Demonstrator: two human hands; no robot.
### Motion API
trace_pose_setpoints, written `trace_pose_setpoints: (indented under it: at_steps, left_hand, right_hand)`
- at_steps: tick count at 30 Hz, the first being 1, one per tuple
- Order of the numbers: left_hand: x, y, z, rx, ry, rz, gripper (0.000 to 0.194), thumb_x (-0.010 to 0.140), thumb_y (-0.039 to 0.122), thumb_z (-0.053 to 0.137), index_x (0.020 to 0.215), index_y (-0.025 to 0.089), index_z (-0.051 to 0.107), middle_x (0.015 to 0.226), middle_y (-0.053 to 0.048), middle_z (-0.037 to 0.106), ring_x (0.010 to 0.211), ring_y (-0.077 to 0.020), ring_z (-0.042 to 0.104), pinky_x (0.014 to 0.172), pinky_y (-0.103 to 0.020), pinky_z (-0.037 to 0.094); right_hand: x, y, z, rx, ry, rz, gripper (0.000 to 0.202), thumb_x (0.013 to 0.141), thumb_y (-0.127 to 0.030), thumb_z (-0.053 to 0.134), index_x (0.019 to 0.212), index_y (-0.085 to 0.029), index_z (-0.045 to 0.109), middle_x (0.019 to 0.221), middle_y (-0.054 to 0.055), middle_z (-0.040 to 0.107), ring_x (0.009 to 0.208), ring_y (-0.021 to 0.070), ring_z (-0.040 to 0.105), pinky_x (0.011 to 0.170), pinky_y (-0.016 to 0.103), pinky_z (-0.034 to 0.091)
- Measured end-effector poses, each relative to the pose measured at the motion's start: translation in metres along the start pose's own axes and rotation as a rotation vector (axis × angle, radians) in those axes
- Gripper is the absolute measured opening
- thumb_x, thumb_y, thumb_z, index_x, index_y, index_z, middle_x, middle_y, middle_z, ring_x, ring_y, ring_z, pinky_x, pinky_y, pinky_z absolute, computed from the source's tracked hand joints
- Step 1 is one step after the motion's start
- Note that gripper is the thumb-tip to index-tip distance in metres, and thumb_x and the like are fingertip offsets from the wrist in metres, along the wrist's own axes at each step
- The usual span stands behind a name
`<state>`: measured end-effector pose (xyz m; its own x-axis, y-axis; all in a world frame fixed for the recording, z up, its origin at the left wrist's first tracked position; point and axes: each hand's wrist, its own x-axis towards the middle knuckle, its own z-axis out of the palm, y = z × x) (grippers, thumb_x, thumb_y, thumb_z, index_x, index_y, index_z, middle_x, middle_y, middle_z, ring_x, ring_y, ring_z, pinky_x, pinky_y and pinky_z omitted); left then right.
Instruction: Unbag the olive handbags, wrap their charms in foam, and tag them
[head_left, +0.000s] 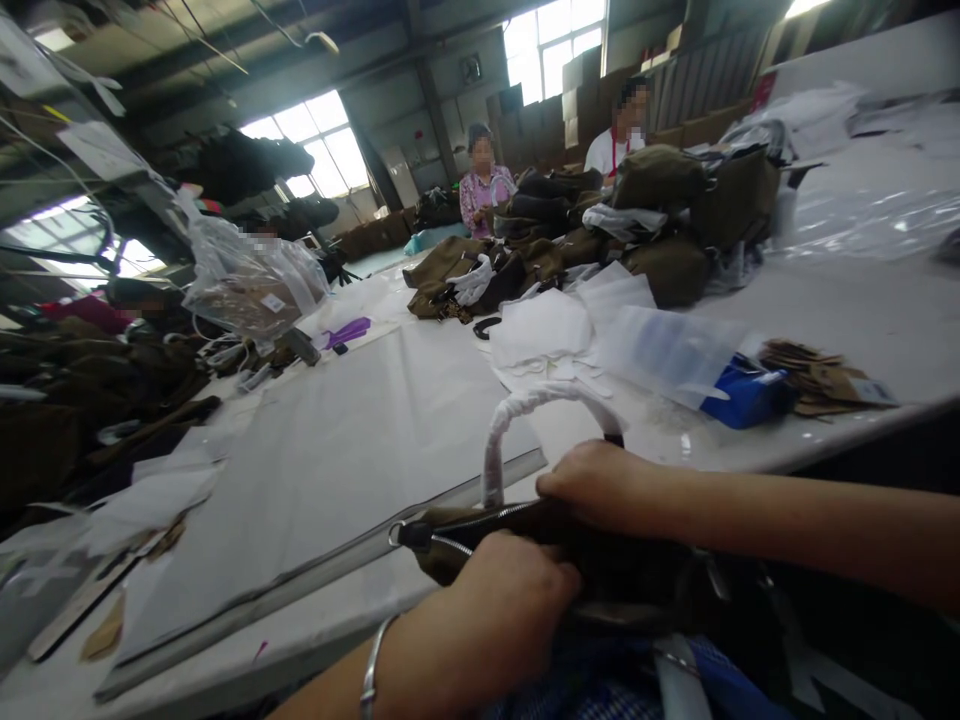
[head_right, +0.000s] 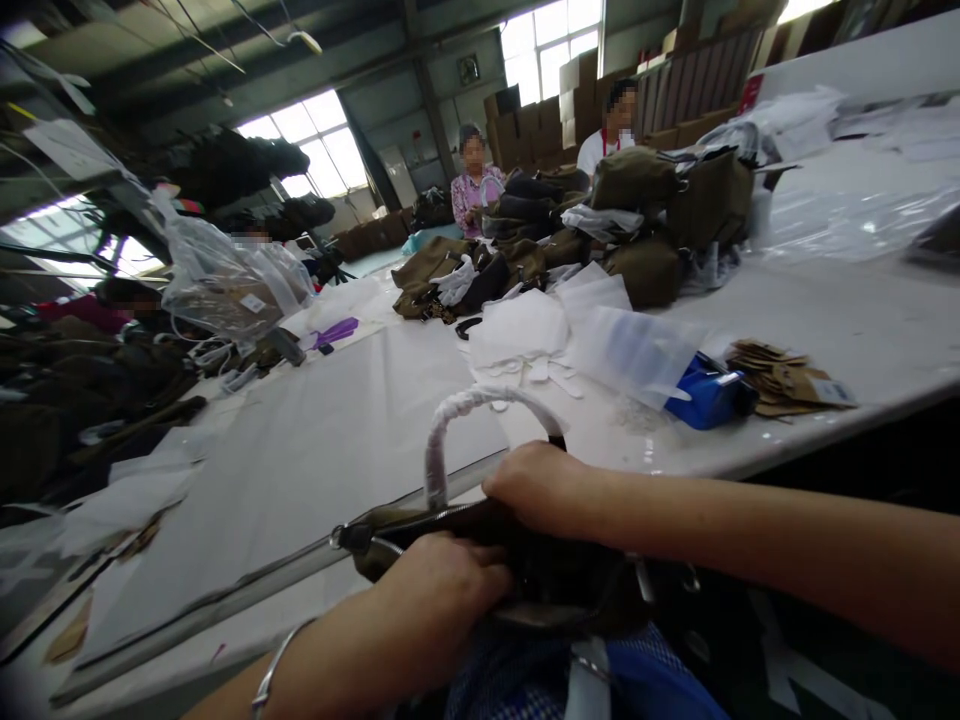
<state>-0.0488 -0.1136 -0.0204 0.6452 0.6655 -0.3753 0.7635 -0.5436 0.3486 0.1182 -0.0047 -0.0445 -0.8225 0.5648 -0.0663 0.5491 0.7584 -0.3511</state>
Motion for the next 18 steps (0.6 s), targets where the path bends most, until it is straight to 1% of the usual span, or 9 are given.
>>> trace_pose_setpoints:
  at_steps: [2,5,7,9,10,12,14,16,18]
  left_hand:
    - [-0.005,0.003,0.004,-0.052,-0.027,0.063,0.031,0.084,0.016,0.067,0.114,0.020,0.072,0.118,-0.011,0.075,0.111,-0.0284,0.070,0.102,-0.039,0.055]
    - [-0.014,0.008,0.007,-0.104,0.028,0.056,0.048,0.094,0.014,0.056,0.141,0.023,0.058,0.142,-0.012,0.063,0.130,-0.0267,0.059,0.110,-0.038,0.048]
    - [-0.022,0.010,0.000,-0.118,-0.018,-0.017,0.045,0.094,0.018,0.060,0.139,0.023,0.061,0.136,-0.012,0.068,0.123,-0.0276,0.064,0.103,-0.036,0.052]
    - [-0.029,0.006,-0.012,-0.208,-0.081,-0.087,0.036,0.089,0.035,0.073,0.124,0.024,0.071,0.118,-0.008,0.076,0.105,-0.0274,0.071,0.089,-0.032,0.056]
    - [-0.031,0.003,-0.019,-0.288,-0.074,-0.124,0.033,0.089,0.044,0.073,0.114,0.023,0.074,0.108,-0.006,0.078,0.096,-0.0254,0.073,0.083,-0.030,0.056]
    - [-0.030,-0.008,-0.028,-0.505,0.023,-0.229,0.041,0.098,0.054,0.054,0.105,0.019,0.075,0.097,-0.005,0.078,0.084,-0.0211,0.073,0.072,-0.027,0.055]
    - [-0.024,-0.021,-0.029,-0.676,0.189,-0.344,0.053,0.107,0.048,0.032,0.107,0.014,0.073,0.094,-0.007,0.077,0.079,-0.0190,0.073,0.068,-0.026,0.056]
    - [-0.012,-0.032,-0.024,-0.653,0.328,-0.407,0.044,0.105,0.038,0.038,0.107,0.011,0.072,0.095,-0.010,0.078,0.082,-0.0200,0.073,0.072,-0.028,0.058]
    - [0.000,-0.037,-0.017,-0.531,0.362,-0.406,0.027,0.097,0.029,0.054,0.104,0.011,0.073,0.094,-0.008,0.078,0.082,-0.0200,0.073,0.076,-0.028,0.059]
  right_hand:
    - [0.009,0.009,-0.008,-0.058,0.036,0.105,0.023,0.075,-0.002,0.061,0.086,-0.014,0.078,0.081,0.017,0.076,0.079,0.0332,0.073,0.070,0.038,0.052]
    - [0.015,0.019,-0.019,-0.073,0.134,0.192,0.022,0.074,-0.003,0.061,0.083,-0.015,0.077,0.084,0.017,0.076,0.085,0.0360,0.071,0.076,0.043,0.053]
    - [0.015,0.019,-0.025,-0.083,0.173,0.190,0.019,0.072,-0.006,0.064,0.080,-0.017,0.077,0.084,0.015,0.076,0.088,0.0361,0.070,0.078,0.044,0.053]
    - [0.013,0.014,-0.030,-0.104,0.179,0.189,0.017,0.072,-0.008,0.065,0.081,-0.015,0.077,0.084,0.015,0.076,0.088,0.0358,0.070,0.077,0.043,0.053]
    - [0.012,0.010,-0.033,-0.119,0.168,0.198,0.016,0.072,-0.009,0.065,0.082,-0.014,0.077,0.085,0.016,0.076,0.088,0.0357,0.070,0.077,0.042,0.053]
    - [0.010,0.001,-0.039,-0.143,0.135,0.216,0.017,0.074,-0.010,0.064,0.085,-0.012,0.077,0.089,0.019,0.076,0.089,0.0352,0.070,0.077,0.041,0.052]
    - [0.009,-0.008,-0.042,-0.148,0.107,0.217,0.017,0.077,-0.011,0.062,0.086,-0.010,0.077,0.089,0.021,0.075,0.086,0.0342,0.071,0.074,0.040,0.053]
    - [0.009,-0.016,-0.042,-0.129,0.106,0.196,0.018,0.080,-0.011,0.060,0.087,-0.007,0.076,0.086,0.024,0.074,0.082,0.0347,0.072,0.072,0.040,0.053]
    - [0.010,-0.023,-0.040,-0.097,0.115,0.172,0.018,0.081,-0.010,0.060,0.088,-0.003,0.075,0.084,0.027,0.073,0.080,0.0373,0.072,0.071,0.043,0.054]
